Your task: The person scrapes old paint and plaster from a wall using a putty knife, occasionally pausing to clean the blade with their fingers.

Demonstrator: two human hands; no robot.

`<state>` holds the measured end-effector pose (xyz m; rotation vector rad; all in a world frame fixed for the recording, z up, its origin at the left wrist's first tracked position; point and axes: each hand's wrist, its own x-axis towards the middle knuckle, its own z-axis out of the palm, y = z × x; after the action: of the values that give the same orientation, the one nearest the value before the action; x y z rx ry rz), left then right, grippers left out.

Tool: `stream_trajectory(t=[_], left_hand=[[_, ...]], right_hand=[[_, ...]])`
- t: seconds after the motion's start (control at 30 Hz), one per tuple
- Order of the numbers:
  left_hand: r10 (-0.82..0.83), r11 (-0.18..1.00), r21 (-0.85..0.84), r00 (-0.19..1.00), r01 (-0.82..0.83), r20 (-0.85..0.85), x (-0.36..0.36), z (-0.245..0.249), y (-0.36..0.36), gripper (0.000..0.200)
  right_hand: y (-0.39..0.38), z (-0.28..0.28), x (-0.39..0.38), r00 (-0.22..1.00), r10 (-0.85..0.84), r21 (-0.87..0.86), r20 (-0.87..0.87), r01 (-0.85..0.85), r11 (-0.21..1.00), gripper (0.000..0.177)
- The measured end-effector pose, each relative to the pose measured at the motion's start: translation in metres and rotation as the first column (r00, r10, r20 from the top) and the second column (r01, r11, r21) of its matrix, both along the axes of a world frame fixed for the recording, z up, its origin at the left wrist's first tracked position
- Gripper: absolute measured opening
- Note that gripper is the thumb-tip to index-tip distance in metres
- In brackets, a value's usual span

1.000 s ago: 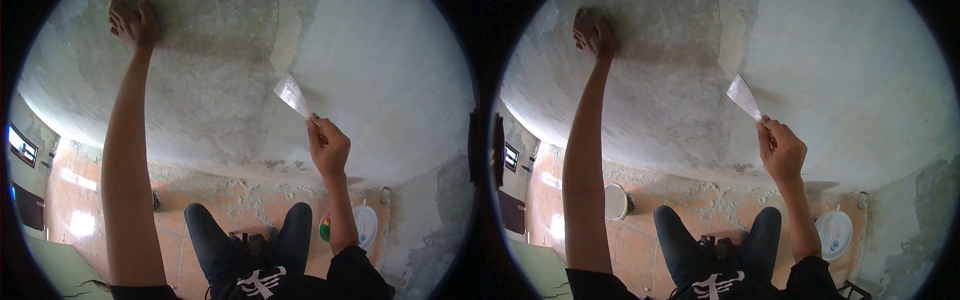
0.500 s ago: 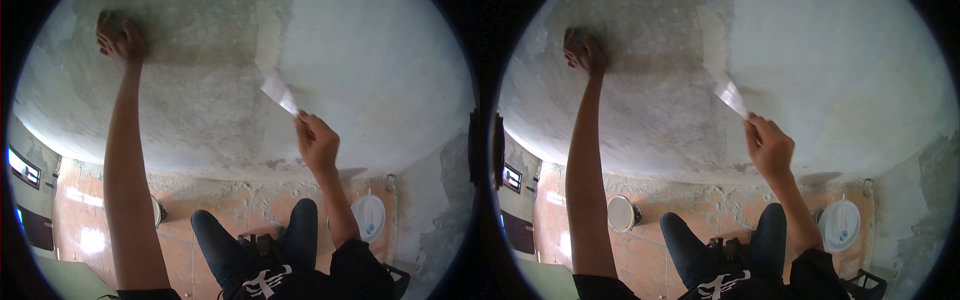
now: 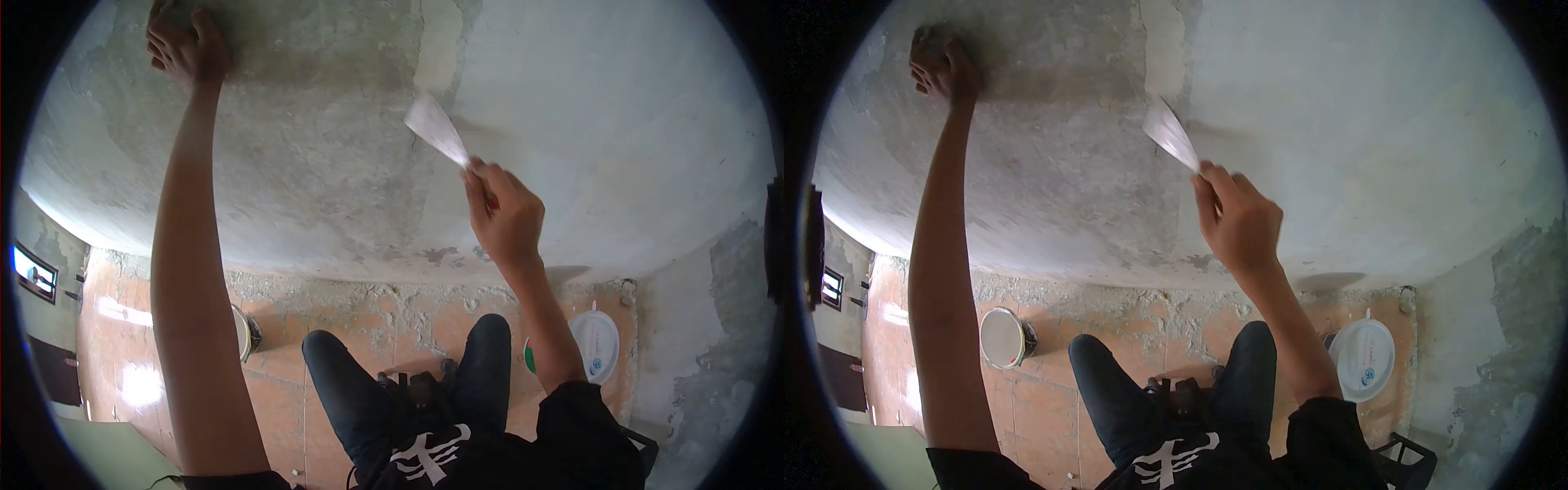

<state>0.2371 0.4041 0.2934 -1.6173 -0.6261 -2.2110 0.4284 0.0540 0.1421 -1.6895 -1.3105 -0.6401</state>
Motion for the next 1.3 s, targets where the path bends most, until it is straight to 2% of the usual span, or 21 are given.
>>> stream_trajectory(t=[0.17, 0.23, 0.4, 0.5, 0.57, 0.67, 0.8, 0.93, 1.03, 1.17, 1.3], left_hand=[[0.008, 1.000, 0.029, 1.000, -0.009, 0.015, -0.001, 0.001, 0.005, 0.047], [-0.016, 0.999, 0.047, 1.000, 0.017, -0.010, -0.002, 0.002, 0.005, 0.048], [-0.016, 1.000, 0.018, 1.000, 0.015, 0.017, -0.001, 0.006, 0.003, 0.048], [-0.017, 1.000, 0.011, 1.000, 0.017, 0.002, 0.003, -0.006, 0.001, 0.048], [-0.015, 1.000, 0.009, 1.000, 0.015, -0.010, 0.003, -0.012, -0.001, 0.048], [-0.002, 0.999, 0.054, 1.000, 0.002, 0.005, -0.002, 0.007, 0.006, 0.048], [0.010, 1.000, -0.001, 1.000, -0.010, -0.007, 0.000, -0.001, 0.005, 0.047], [0.022, 0.999, 0.033, 1.000, -0.021, -0.020, -0.001, 0.003, 0.002, 0.047], [0.013, 1.000, -0.007, 1.000, -0.013, -0.016, -0.001, 0.001, 0.004, 0.048], [0.049, 0.999, -0.011, 0.999, -0.049, 0.014, -0.004, 0.006, 0.002, 0.048], [-0.016, 0.999, -0.038, 1.000, 0.016, 0.004, 0.001, 0.002, -0.001, 0.048]], right_hand=[[-0.004, -0.015, 0.003, 1.000, -0.017, 0.033, -0.024, 0.018, 0.999, 0.009], [-0.007, -0.008, -0.002, 0.999, -0.039, -0.028, -0.024, 0.039, 0.999, 0.009], [-0.004, -0.011, 0.004, 1.000, 0.000, 0.014, -0.022, 0.000, 1.000, 0.008], [-0.007, -0.010, 0.003, 1.000, -0.029, -0.039, -0.008, 0.029, 0.999, 0.008], [-0.011, -0.015, 0.004, 1.000, -0.019, -0.005, -0.006, 0.019, 1.000, 0.008], [-0.006, -0.017, 0.006, 0.999, -0.037, 0.005, -0.001, 0.037, 0.999, 0.008], [-0.012, -0.014, 0.006, 1.000, -0.005, -0.049, -0.022, 0.004, 0.999, 0.009], [0.002, -0.008, 0.010, 1.000, 0.006, 0.010, 0.011, -0.006, 1.000, 0.008], [0.004, -0.006, -0.003, 0.999, 0.020, -0.066, -0.036, -0.023, 0.998, 0.009], [-0.003, -0.017, 0.014, 0.999, 0.042, 0.019, -0.013, -0.042, 0.999, 0.011], [-0.008, -0.010, 0.003, 0.999, -0.029, -0.070, -0.024, 0.027, 0.997, 0.009]])
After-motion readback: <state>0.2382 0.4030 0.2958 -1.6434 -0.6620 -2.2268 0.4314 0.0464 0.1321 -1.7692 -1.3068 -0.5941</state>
